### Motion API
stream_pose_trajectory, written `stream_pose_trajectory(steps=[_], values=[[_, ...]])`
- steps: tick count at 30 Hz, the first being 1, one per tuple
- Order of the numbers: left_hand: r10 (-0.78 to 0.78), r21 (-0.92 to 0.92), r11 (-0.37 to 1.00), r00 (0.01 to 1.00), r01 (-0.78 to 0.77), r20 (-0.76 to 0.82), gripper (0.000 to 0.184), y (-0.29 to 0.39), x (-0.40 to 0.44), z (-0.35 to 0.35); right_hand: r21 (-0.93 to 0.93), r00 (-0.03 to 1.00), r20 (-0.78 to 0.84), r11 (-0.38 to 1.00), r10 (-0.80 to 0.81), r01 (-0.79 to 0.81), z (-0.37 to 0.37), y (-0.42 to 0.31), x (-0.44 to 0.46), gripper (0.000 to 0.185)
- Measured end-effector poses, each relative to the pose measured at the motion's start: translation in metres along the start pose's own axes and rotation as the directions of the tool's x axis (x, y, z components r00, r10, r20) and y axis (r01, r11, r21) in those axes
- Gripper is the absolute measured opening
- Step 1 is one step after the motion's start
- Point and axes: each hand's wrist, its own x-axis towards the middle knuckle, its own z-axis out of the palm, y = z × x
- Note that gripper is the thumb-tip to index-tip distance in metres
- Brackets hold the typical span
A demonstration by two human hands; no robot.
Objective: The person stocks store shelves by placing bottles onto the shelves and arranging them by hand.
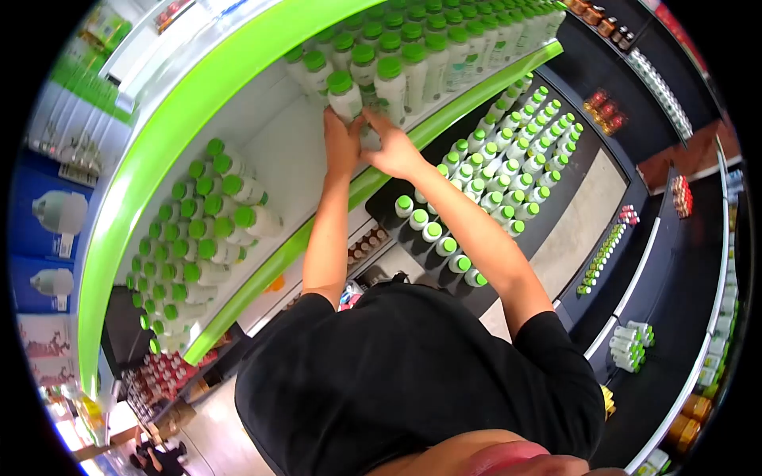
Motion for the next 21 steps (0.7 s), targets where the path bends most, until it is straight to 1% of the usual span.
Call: stream_pose_trajectory(steps=[1, 2, 3, 4, 6, 8, 10, 12, 14, 15, 16, 17, 20, 21], values=[[0.025, 0.045, 0.999, 0.999, -0.024, -0.032, 0.053, -0.001, 0.001, 0.002, 0.013, 1.0, 0.011, 1.0, -0.024, 0.024, -0.002, 0.004, -0.002, 0.076], [0.054, 0.087, 0.995, 0.997, -0.049, -0.061, 0.053, 0.001, 0.003, 0.003, 0.0, 0.999, 0.047, 1.0, -0.006, 0.006, -0.006, 0.006, -0.007, 0.069], [0.046, 0.08, 0.996, 0.997, -0.041, -0.059, 0.056, 0.003, 0.005, 0.003, -0.014, 0.997, 0.081, 1.0, 0.015, -0.014, -0.01, 0.007, -0.017, 0.063], [0.027, 0.108, 0.994, 0.998, -0.021, -0.053, 0.055, 0.005, 0.007, 0.003, -0.03, 0.993, 0.114, 0.999, 0.039, -0.036, -0.013, 0.007, -0.031, 0.057], [-0.007, 0.16, 0.987, 0.999, 0.014, -0.044, 0.052, 0.007, 0.011, 0.003, -0.106, 1.0, -0.006, 0.994, -0.017, 0.017, -0.014, 0.005, -0.071, 0.04], [-0.011, 0.1, 0.995, 0.996, 0.019, -0.085, 0.052, 0.004, 0.012, 0.008, -0.024, 1.0, -0.014, 1.0, 0.015, -0.015, -0.021, 0.004, -0.116, 0.032], [-0.003, 0.07, 0.997, 0.992, 0.011, -0.122, 0.053, 0.003, 0.011, 0.012, 0.006, 0.995, -0.042, 0.996, 0.087, -0.087, -0.032, -0.003, -0.162, 0.027], [0.026, 0.078, 0.997, 0.988, -0.014, -0.153, 0.054, 0.003, 0.007, 0.014, -0.043, 0.973, -0.133, 0.98, 0.189, -0.196, -0.03, 0.013, -0.219, 0.02], [0.045, 0.075, 0.997, 0.973, -0.029, -0.227, 0.053, 0.008, -0.003, 0.014, -0.045, 0.946, -0.237, 0.97, 0.222, -0.238, -0.039, 0.008, -0.265, 0.018], [0.057, 0.073, 0.997, 0.964, -0.04, -0.26, 0.053, 0.014, -0.01, 0.016, -0.032, 0.908, -0.231, 0.93, 0.349, -0.366, -0.043, 0.005, -0.287, 0.019], [-0.003, -0.004, 1.0, 0.956, 0.002, -0.293, 0.049, 0.025, -0.02, 0.017, -0.016, 0.852, -0.227, 0.873, 0.472, -0.487, -0.046, 0.004, -0.308, 0.02], [-0.066, -0.081, 0.996, 0.945, 0.042, -0.32, 0.044, 0.035, -0.031, 0.02, 0.044, 0.823, -0.216, 0.848, 0.525, -0.529, -0.051, 0.003, -0.325, 0.021], [0.053, -0.115, 0.989, 0.943, -0.096, -0.328, 0.037, 0.034, -0.067, 0.04, 0.164, 0.658, -0.12, 0.668, 0.744, -0.725, -0.059, 0.022, -0.376, 0.019], [0.095, -0.16, 0.976, 0.954, -0.145, -0.285, 0.033, 0.04, -0.081, 0.049, 0.112, 0.65, -0.095, 0.657, 0.754, -0.745, -0.061, 0.03, -0.393, 0.02]])
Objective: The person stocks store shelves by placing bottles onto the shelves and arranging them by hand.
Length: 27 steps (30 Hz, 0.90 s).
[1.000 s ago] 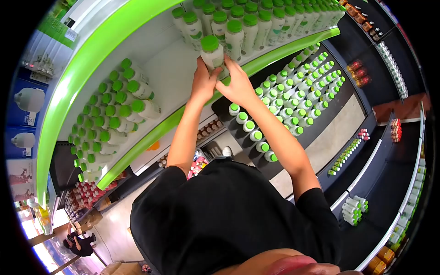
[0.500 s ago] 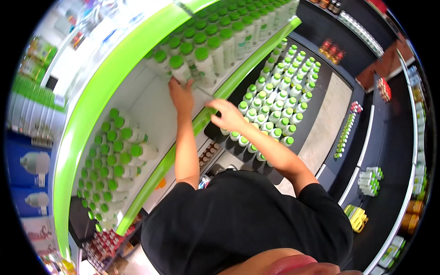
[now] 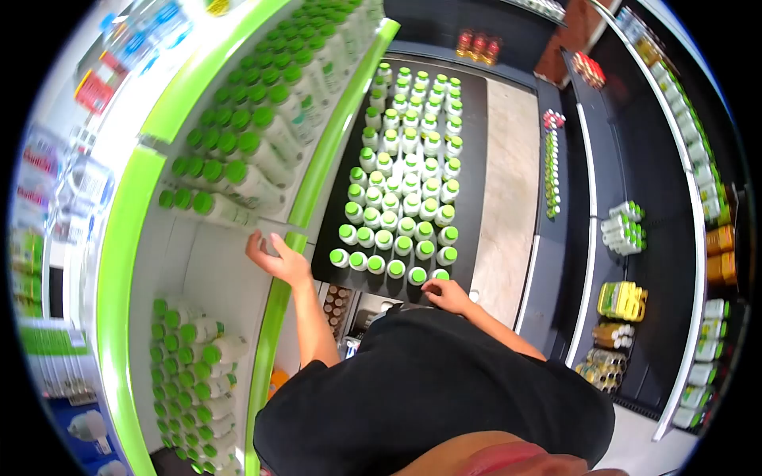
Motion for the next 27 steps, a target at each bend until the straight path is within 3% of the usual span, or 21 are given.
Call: stream_pose_trajectory(steps=[3, 4, 5, 7, 9, 10, 11, 12, 13, 15, 19, 20, 24, 27], values=[[0.12, -0.128, 0.987, 0.968, -0.093, 0.222, 0.021, 0.032, -0.05, 0.023, -0.066, 0.998, 0.053, 0.998, 0.021, -0.017, -0.009, 0.033, -0.004, 0.024], [0.058, -0.263, 0.964, 0.948, 0.028, 0.313, 0.018, 0.04, -0.07, 0.034, -0.083, 0.991, 0.11, 0.994, 0.08, -0.071, -0.017, 0.025, -0.004, 0.024], [0.051, -0.343, 0.935, 0.921, 0.093, 0.386, 0.016, 0.06, -0.087, 0.042, -0.112, 0.992, 0.119, 0.994, 0.033, -0.019, -0.021, 0.025, -0.004, 0.026], [0.032, -0.257, 0.955, 0.811, 0.147, 0.584, 0.009, 0.085, -0.123, 0.054, -0.168, 0.984, 0.177, 0.984, -0.031, 0.061, -0.032, 0.028, -0.002, 0.026], [0.07, -0.209, 0.947, 0.474, 0.246, 0.877, 0.017, 0.107, -0.157, 0.067, -0.19, 0.973, 0.22, 0.975, -0.076, 0.119, -0.045, 0.022, 0.0, 0.025], [0.174, -0.241, 0.95, 0.306, 0.197, 0.936, 0.022, 0.117, -0.174, 0.074, -0.173, 0.968, 0.229, 0.974, -0.105, 0.147, -0.05, 0.022, 0.002, 0.026], [0.128, -0.147, 0.967, 0.104, 0.21, 0.986, 0.027, 0.13, -0.193, 0.076, -0.159, 0.962, 0.236, 0.971, -0.136, 0.176, -0.054, 0.028, 0.003, 0.026], [0.21, -0.209, 0.974, -0.009, 0.088, 0.978, 0.032, 0.134, -0.216, 0.078, -0.333, 0.963, 0.255, 0.927, -0.089, 0.174, -0.051, 0.043, 0.013, 0.027], [0.184, -0.182, 0.983, -0.228, 0.028, 0.956, 0.033, 0.141, -0.233, 0.081, -0.221, 0.897, 0.18, 0.872, -0.405, 0.438, -0.048, 0.067, 0.021, 0.029], [0.259, -0.294, 0.951, -0.277, -0.093, 0.925, 0.034, 0.162, -0.263, 0.08, -0.216, 0.91, 0.224, 0.892, -0.35, 0.396, -0.052, 0.093, 0.016, 0.028], [0.285, -0.277, 0.958, -0.388, 0.079, 0.876, 0.038, 0.191, -0.304, 0.098, -0.025, 0.957, 0.181, 0.972, -0.226, 0.235, -0.108, 0.099, -0.041, 0.034], [0.27, -0.259, 0.962, -0.417, 0.085, 0.868, 0.039, 0.207, -0.31, 0.103, -0.027, 0.973, 0.202, 0.993, -0.111, 0.118, -0.131, 0.093, -0.06, 0.036], [0.308, -0.322, 0.945, -0.471, 0.054, 0.826, 0.044, 0.247, -0.358, 0.124, 0.064, 0.996, -0.029, 0.994, -0.084, 0.086, -0.175, 0.127, -0.113, 0.028], [0.3, -0.315, 0.947, -0.517, 0.061, 0.802, 0.045, 0.278, -0.401, 0.146, 0.092, 0.999, -0.02, 0.995, -0.044, 0.045, -0.205, 0.156, -0.139, 0.03]])
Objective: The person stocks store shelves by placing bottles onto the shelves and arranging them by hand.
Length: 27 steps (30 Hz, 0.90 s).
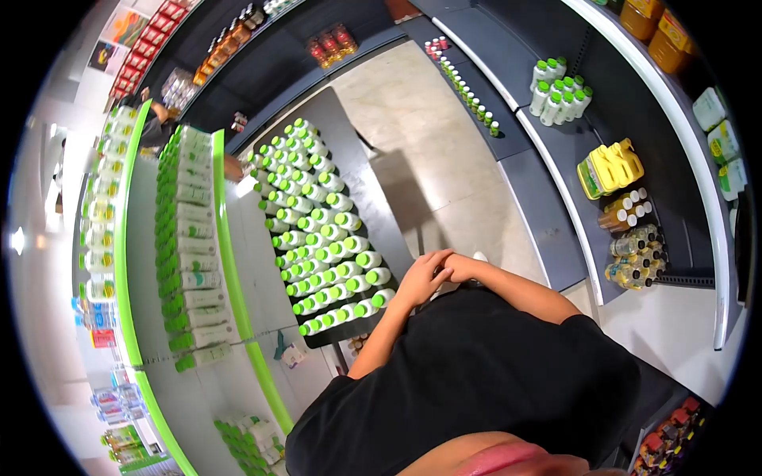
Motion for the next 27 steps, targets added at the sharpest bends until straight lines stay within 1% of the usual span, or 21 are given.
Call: stream_pose_trajectory(steps=[1, 2, 3, 4, 5, 6, 7, 8, 9, 10, 12, 13, 14, 15, 16, 17, 20, 21, 24, 25, 27], values=[[-0.006, -0.013, 1.0, 1.0, 0.006, 0.021, 0.045, 0.006, 0.014, 0.008, 0.006, 0.999, -0.017, 1.0, 0.031, -0.031, -0.009, 0.009, -0.009, 0.035], [-0.012, -0.026, 1.0, 0.999, 0.013, 0.046, 0.046, 0.011, 0.027, 0.016, 0.019, 0.998, -0.04, 0.999, 0.045, -0.045, -0.018, 0.026, -0.016, 0.034], [0.036, 0.013, 0.999, 0.998, -0.036, 0.047, 0.044, 0.015, 0.041, 0.023, 0.036, 0.996, -0.061, 0.998, 0.062, -0.06, -0.027, 0.043, -0.024, 0.033], [0.056, 0.02, 0.998, 0.995, -0.058, 0.077, 0.044, 0.022, 0.055, 0.027, 0.053, 0.994, -0.08, 0.996, 0.081, -0.077, -0.038, 0.048, -0.033, 0.032], [0.08, 0.023, 0.996, 0.992, -0.083, 0.1, 0.044, 0.03, 0.071, 0.031, 0.058, 0.988, -0.142, 0.997, 0.062, -0.054, -0.051, 0.052, -0.046, 0.029], [0.103, 0.023, 0.994, 0.988, -0.107, 0.117, 0.044, 0.038, 0.086, 0.036, -0.008, 0.987, -0.146, 0.998, 0.061, -0.063, -0.063, 0.056, -0.055, 0.026], [0.136, 0.024, 0.99, 0.982, -0.141, 0.134, 0.045, 0.042, 0.1, 0.041, 0.007, 0.978, -0.187, 0.996, 0.094, -0.094, -0.077, 0.05, -0.067, 0.026], [0.12, 0.034, 0.991, 0.979, -0.127, 0.162, 0.046, 0.055, 0.112, 0.041, 0.024, 0.966, -0.226, 0.992, 0.126, -0.124, -0.09, 0.039, -0.08, 0.026], [0.118, 0.068, 0.989, 0.98, -0.131, 0.162, 0.046, 0.065, 0.122, 0.043, 0.072, 0.947, -0.289, 0.99, 0.14, -0.125, -0.1, 0.032, -0.091, 0.024], [0.115, 0.1, 0.986, 0.98, -0.133, 0.161, 0.046, 0.073, 0.131, 0.048, 0.068, 0.948, -0.291, 0.991, 0.132, -0.117, -0.107, 0.038, -0.096, 0.03], [0.149, 0.061, 0.985, 0.975, -0.161, 0.168, 0.049, 0.078, 0.146, 0.064, 0.153, 0.906, -0.356, 0.971, 0.228, -0.184, -0.114, 0.05, -0.116, 0.034], [0.165, 0.041, 0.984, 0.971, -0.174, 0.174, 0.05, 0.085, 0.15, 0.07, 0.171, 0.903, -0.351, 0.965, 0.246, -0.197, -0.119, 0.052, -0.126, 0.039], [0.182, 0.023, 0.982, 0.966, -0.19, 0.181, 0.052, 0.091, 0.153, 0.075, 0.235, 0.887, -0.365, 0.95, 0.283, -0.207, -0.122, 0.047, -0.138, 0.039], [0.189, 0.011, 0.98, 0.955, -0.197, 0.227, 0.052, 0.092, 0.157, 0.081, 0.299, 0.868, -0.379, 0.93, 0.32, -0.213, -0.123, 0.041, -0.149, 0.04], [0.197, 0.0, 0.979, 0.942, -0.205, 0.272, 0.052, 0.091, 0.161, 0.087, 0.362, 0.848, -0.392, 0.907, 0.356, -0.214, -0.123, 0.036, -0.156, 0.04], [0.209, -0.01, 0.976, 0.925, -0.217, 0.317, 0.053, 0.089, 0.166, 0.091, 0.337, 0.831, -0.383, 0.898, 0.404, -0.282, -0.115, 0.047, -0.162, 0.04], [0.198, 0.073, 0.961, 0.845, -0.268, 0.496, 0.058, 0.078, 0.184, 0.105, 0.335, 0.776, -0.5, 0.912, 0.384, -0.236, -0.095, 0.053, -0.18, 0.032], [0.262, 0.039, 0.943, 0.81, -0.331, 0.525, 0.059, 0.076, 0.191, 0.11, 0.305, 0.786, -0.487, 0.917, 0.381, -0.255, -0.083, 0.079, -0.183, 0.03], [0.333, -0.009, 0.913, 0.73, -0.409, 0.598, 0.056, 0.059, 0.214, 0.135, 0.363, 0.726, -0.478, 0.864, 0.494, -0.349, -0.089, 0.078, -0.202, 0.031], [0.363, -0.023, 0.9, 0.719, -0.435, 0.593, 0.054, 0.064, 0.222, 0.136, 0.39, 0.685, -0.472, 0.828, 0.555, -0.402, -0.099, 0.064, -0.207, 0.032], [0.356, -0.031, 0.895, 0.671, -0.444, 0.65, 0.054, 0.077, 0.242, 0.133, 0.415, 0.619, -0.504, 0.798, 0.602, -0.438, -0.103, 0.072, -0.21, 0.032]])
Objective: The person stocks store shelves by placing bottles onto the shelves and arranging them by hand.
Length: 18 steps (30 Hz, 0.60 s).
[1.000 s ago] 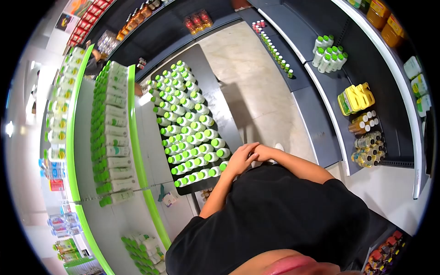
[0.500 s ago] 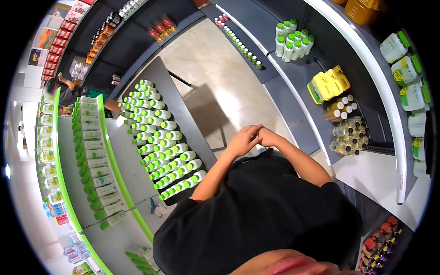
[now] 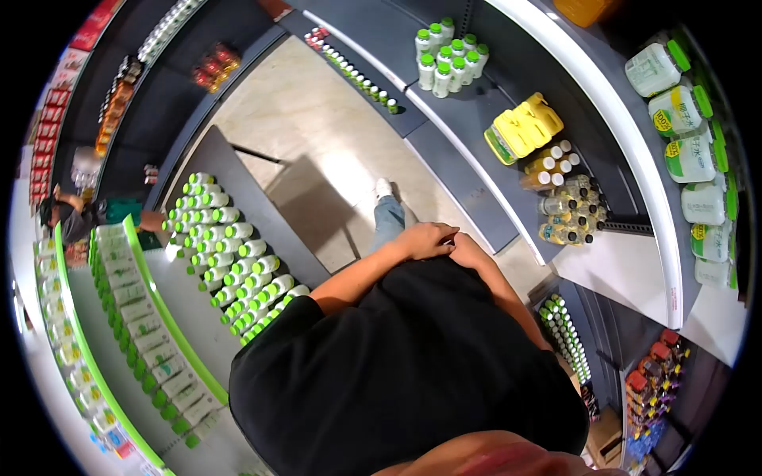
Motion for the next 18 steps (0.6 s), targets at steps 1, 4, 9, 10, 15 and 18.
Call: stream_pose_trajectory(steps=[1, 4, 9, 10, 15, 18], values=[[0.009, 0.004, 1.0, 0.999, -0.01, 0.034, 0.053, -0.002, 0.008, -0.009, -0.003, 0.999, -0.038, 1.0, 0.024, -0.024, -0.005, -0.003, 0.002, 0.032], [0.069, 0.018, 0.997, 0.991, -0.072, 0.116, 0.054, -0.014, 0.026, -0.036, 0.076, 0.986, -0.16, 0.997, 0.037, -0.025, -0.012, -0.022, 0.015, 0.033], [0.069, 0.102, 0.991, 0.979, -0.091, 0.194, 0.054, -0.064, 0.045, -0.091, 0.141, 0.974, -0.222, 0.99, 0.03, 0.002, -0.014, -0.044, 0.075, 0.029], [0.041, 0.108, 0.992, 0.982, -0.062, 0.186, 0.053, -0.075, 0.045, -0.103, 0.083, 0.977, -0.21, 0.996, 0.035, -0.017, -0.018, -0.056, 0.089, 0.029], [-0.061, 0.012, 0.998, 0.998, 0.061, 0.022, 0.055, -0.152, 0.028, -0.154, -0.156, 0.997, -0.04, 0.986, -0.072, 0.065, -0.043, -0.101, 0.182, 0.026], [-0.143, -0.133, 0.982, 0.986, 0.131, -0.083, 0.057, -0.177, 0.008, -0.199, -0.203, 0.989, 0.018, 0.968, -0.145, 0.145, -0.058, -0.148, 0.232, 0.021]])
